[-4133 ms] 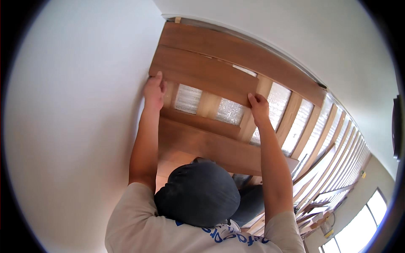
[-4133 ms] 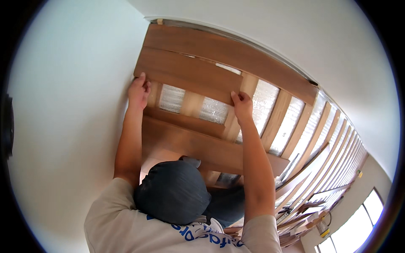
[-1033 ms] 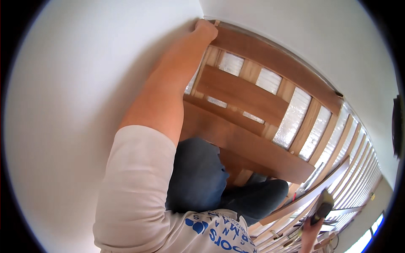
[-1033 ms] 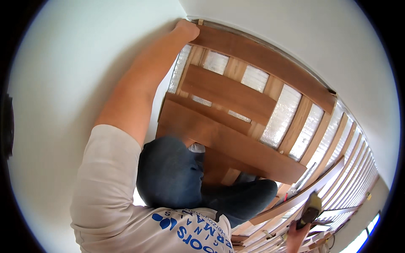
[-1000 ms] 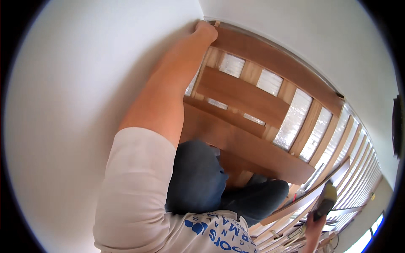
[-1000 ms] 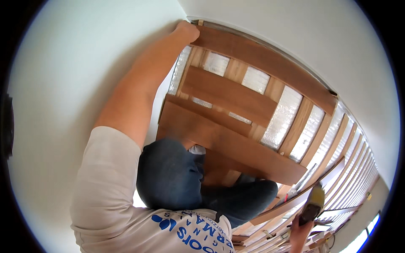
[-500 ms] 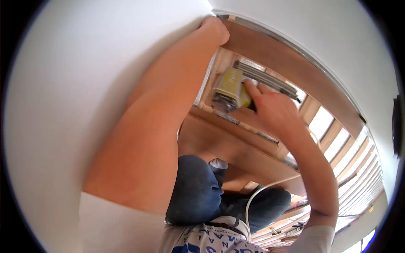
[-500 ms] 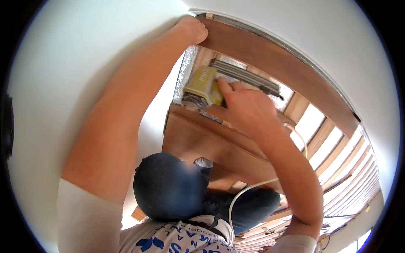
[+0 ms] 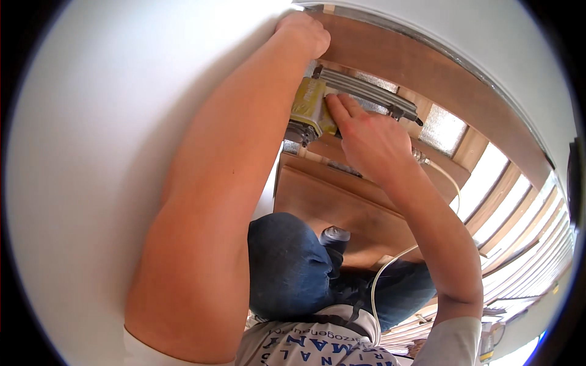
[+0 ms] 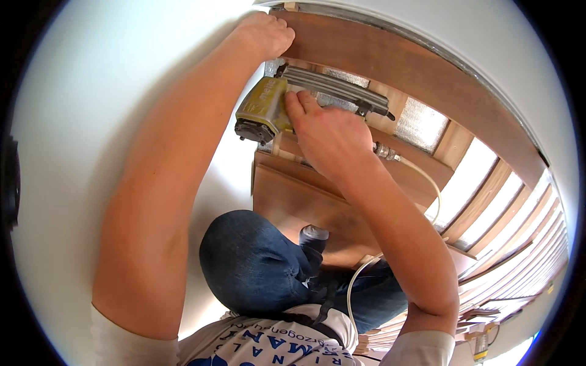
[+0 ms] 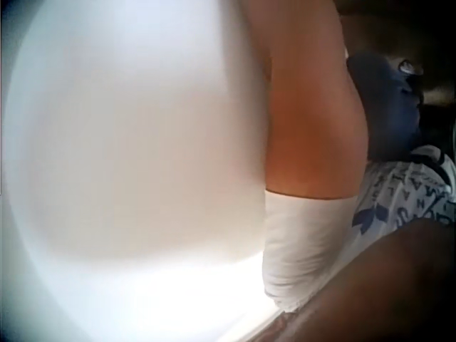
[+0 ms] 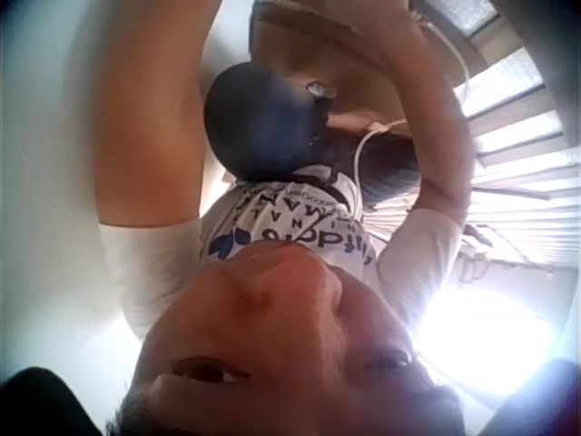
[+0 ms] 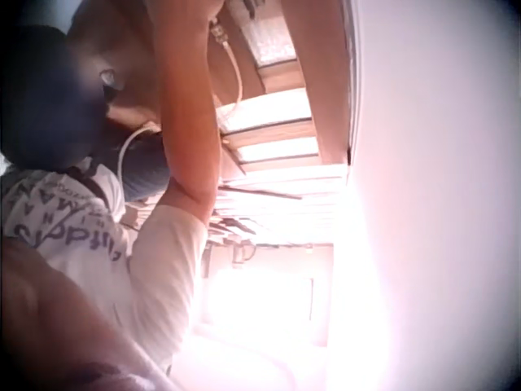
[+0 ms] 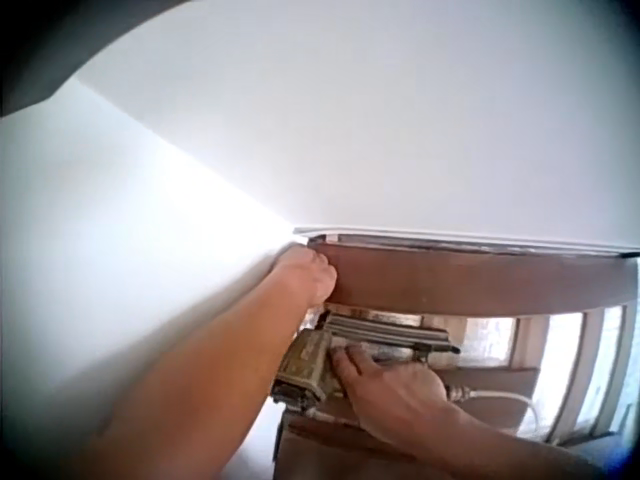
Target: The person places wood planks onto a ceiling joist frame, applies adhesive using a caulking gun, and secures the planks in place with a nail gun.
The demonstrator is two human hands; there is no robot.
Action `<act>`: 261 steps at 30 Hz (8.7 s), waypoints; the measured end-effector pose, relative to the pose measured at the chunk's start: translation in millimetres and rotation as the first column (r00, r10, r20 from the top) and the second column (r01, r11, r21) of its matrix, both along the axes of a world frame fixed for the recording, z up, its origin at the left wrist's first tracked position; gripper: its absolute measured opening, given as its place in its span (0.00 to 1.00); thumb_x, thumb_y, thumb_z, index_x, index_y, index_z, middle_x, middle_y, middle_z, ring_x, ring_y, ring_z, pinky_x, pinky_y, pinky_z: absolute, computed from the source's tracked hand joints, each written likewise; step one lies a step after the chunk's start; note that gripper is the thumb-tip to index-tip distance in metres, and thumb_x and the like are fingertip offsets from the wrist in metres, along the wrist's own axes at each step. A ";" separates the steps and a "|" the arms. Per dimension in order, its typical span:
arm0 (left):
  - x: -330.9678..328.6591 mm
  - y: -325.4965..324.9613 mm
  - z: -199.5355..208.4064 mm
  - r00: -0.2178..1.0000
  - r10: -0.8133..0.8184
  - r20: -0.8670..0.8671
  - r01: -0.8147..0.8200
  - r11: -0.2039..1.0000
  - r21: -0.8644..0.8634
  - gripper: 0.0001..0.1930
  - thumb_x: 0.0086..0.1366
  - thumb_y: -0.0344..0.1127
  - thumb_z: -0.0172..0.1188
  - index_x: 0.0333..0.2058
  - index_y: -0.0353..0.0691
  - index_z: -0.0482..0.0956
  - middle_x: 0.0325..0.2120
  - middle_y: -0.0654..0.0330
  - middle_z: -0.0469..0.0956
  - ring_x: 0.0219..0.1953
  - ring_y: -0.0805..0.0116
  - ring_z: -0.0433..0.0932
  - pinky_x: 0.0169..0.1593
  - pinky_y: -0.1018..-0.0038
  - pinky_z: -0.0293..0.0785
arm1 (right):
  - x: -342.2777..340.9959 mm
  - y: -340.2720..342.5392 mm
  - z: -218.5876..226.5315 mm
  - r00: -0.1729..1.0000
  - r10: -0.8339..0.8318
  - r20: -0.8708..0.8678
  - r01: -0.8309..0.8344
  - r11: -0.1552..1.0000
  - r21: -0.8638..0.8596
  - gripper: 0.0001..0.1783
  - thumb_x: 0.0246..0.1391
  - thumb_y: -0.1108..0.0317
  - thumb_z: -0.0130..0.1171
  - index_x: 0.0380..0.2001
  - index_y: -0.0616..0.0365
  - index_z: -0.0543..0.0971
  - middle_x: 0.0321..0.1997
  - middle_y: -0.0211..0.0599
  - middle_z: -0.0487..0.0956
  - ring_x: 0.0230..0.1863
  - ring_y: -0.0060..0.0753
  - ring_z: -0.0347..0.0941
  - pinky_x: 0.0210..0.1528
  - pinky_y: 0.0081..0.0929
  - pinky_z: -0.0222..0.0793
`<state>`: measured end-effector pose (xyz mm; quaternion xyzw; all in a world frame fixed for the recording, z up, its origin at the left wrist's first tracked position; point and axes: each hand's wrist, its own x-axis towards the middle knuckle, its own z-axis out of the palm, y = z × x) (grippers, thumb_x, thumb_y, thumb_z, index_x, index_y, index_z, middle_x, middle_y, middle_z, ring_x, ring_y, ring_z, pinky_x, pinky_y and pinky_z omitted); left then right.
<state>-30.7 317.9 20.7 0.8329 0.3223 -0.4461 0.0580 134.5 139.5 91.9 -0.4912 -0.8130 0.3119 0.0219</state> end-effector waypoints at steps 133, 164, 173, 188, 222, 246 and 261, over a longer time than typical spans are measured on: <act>-18.3 0.7 20.0 0.956 -0.261 0.133 0.254 0.965 0.069 0.13 0.67 0.41 0.59 0.43 0.38 0.79 0.47 0.50 0.81 0.52 0.56 0.81 0.55 0.62 0.76 | 180.2 -55.6 -0.1 0.956 -0.129 0.265 0.155 0.985 -0.080 0.48 0.46 0.75 0.68 0.71 0.41 0.64 0.68 0.29 0.74 0.39 0.45 0.83 0.39 0.38 0.83; -22.1 4.8 13.6 0.962 -0.195 0.191 0.181 0.979 0.090 0.19 0.56 0.37 0.72 0.42 0.39 0.73 0.43 0.53 0.77 0.50 0.52 0.78 0.53 0.59 0.74 | 262.1 -378.7 156.4 0.541 -0.729 0.419 0.834 0.530 -0.154 0.47 0.40 0.81 0.69 0.68 0.64 0.66 0.51 0.62 0.80 0.49 0.67 0.78 0.49 0.46 0.76; -36.6 13.5 -3.9 0.953 -0.213 0.216 0.187 0.973 0.136 0.23 0.56 0.38 0.71 0.46 0.38 0.73 0.47 0.50 0.78 0.55 0.51 0.76 0.56 0.59 0.72 | 220.9 -510.8 150.2 0.231 -0.881 0.412 0.970 0.239 -0.033 0.48 0.45 0.79 0.66 0.71 0.62 0.61 0.50 0.60 0.80 0.50 0.67 0.77 0.52 0.48 0.75; -98.7 -146.1 -8.9 0.882 0.116 0.458 -0.148 0.988 0.035 0.27 0.70 0.36 0.59 0.65 0.34 0.66 0.54 0.41 0.75 0.56 0.42 0.74 0.61 0.56 0.70 | 76.4 -905.8 28.7 -0.565 -0.557 0.609 0.722 -0.691 0.037 0.44 0.52 0.64 0.59 0.71 0.60 0.55 0.52 0.68 0.78 0.56 0.72 0.74 0.60 0.52 0.69; 131.1 -267.1 243.8 0.640 0.592 0.490 -0.279 0.773 -0.570 0.21 0.72 0.33 0.56 0.62 0.39 0.69 0.41 0.66 0.73 0.44 0.75 0.72 0.49 0.76 0.72 | 326.6 -1005.1 -12.2 -0.618 -0.629 0.471 0.761 -0.629 0.158 0.27 0.59 0.55 0.56 0.51 0.69 0.78 0.53 0.68 0.78 0.56 0.67 0.75 0.60 0.51 0.71; -44.9 -361.2 396.8 0.384 0.761 0.523 -0.922 0.282 0.267 0.17 0.66 0.28 0.58 0.54 0.42 0.74 0.23 0.63 0.75 0.21 0.74 0.73 0.21 0.73 0.67 | 813.5 -1163.0 -196.0 -0.899 -0.429 0.085 0.437 -0.879 0.191 0.50 0.47 0.32 0.67 0.57 0.70 0.77 0.54 0.51 0.81 0.51 0.48 0.79 0.51 0.44 0.77; -72.9 -384.9 169.6 0.479 0.795 0.372 -0.735 0.595 -0.325 0.20 0.64 0.44 0.64 0.50 0.38 0.82 0.44 0.45 0.85 0.49 0.49 0.82 0.54 0.59 0.76 | 516.4 -988.4 41.5 -0.358 -0.865 -0.351 0.710 -0.496 0.499 0.18 0.63 0.58 0.56 0.47 0.62 0.77 0.51 0.51 0.79 0.54 0.43 0.78 0.47 0.34 0.78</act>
